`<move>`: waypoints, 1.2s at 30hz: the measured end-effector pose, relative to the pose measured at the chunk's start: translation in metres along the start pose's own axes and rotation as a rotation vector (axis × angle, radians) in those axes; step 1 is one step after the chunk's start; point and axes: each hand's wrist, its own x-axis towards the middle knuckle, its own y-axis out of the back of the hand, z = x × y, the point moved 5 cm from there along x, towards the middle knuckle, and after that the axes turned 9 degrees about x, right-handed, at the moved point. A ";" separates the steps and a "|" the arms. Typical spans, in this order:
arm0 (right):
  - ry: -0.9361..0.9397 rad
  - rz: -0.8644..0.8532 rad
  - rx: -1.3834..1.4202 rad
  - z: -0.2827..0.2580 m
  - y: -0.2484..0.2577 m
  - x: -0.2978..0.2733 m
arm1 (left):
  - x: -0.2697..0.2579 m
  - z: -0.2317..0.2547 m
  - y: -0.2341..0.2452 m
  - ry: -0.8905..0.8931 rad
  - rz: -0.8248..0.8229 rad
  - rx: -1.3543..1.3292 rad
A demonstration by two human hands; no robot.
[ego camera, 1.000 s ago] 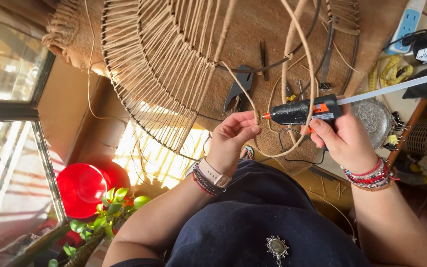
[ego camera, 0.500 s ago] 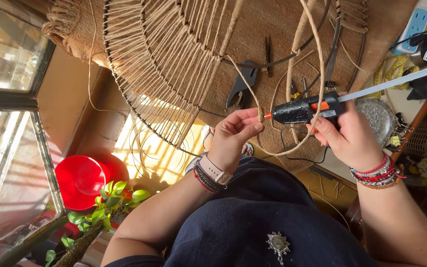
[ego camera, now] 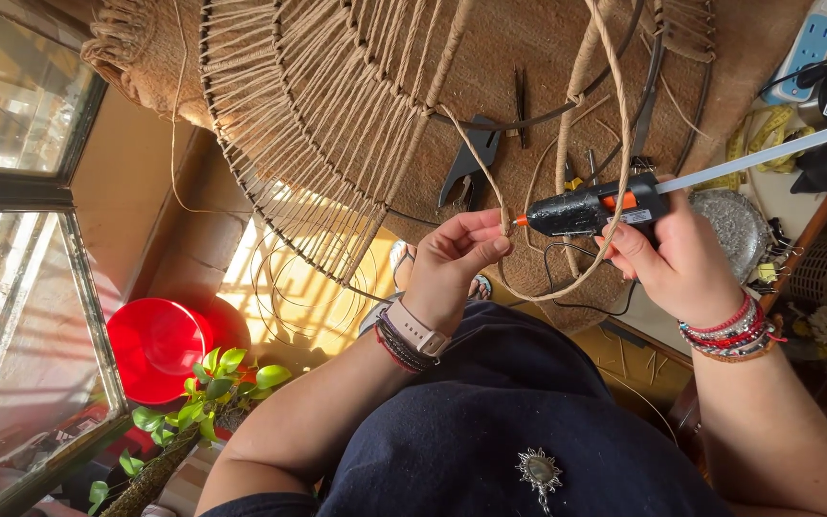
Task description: Weaving and securing fiber strands onto a wicker furniture frame using various tools
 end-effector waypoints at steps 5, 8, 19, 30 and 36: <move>0.029 -0.001 -0.037 -0.003 -0.001 0.004 | 0.000 -0.001 0.001 -0.002 0.006 0.006; 0.046 -0.001 -0.061 -0.010 -0.002 0.006 | 0.000 -0.002 0.002 0.004 0.011 0.005; 0.047 0.007 -0.064 -0.013 -0.003 0.013 | -0.001 0.002 0.001 0.012 0.012 0.025; -0.176 0.486 0.725 0.095 -0.003 -0.007 | 0.007 -0.017 0.009 0.024 0.140 0.076; -0.461 0.796 0.687 0.273 0.014 -0.044 | 0.017 -0.029 0.025 0.033 0.133 0.146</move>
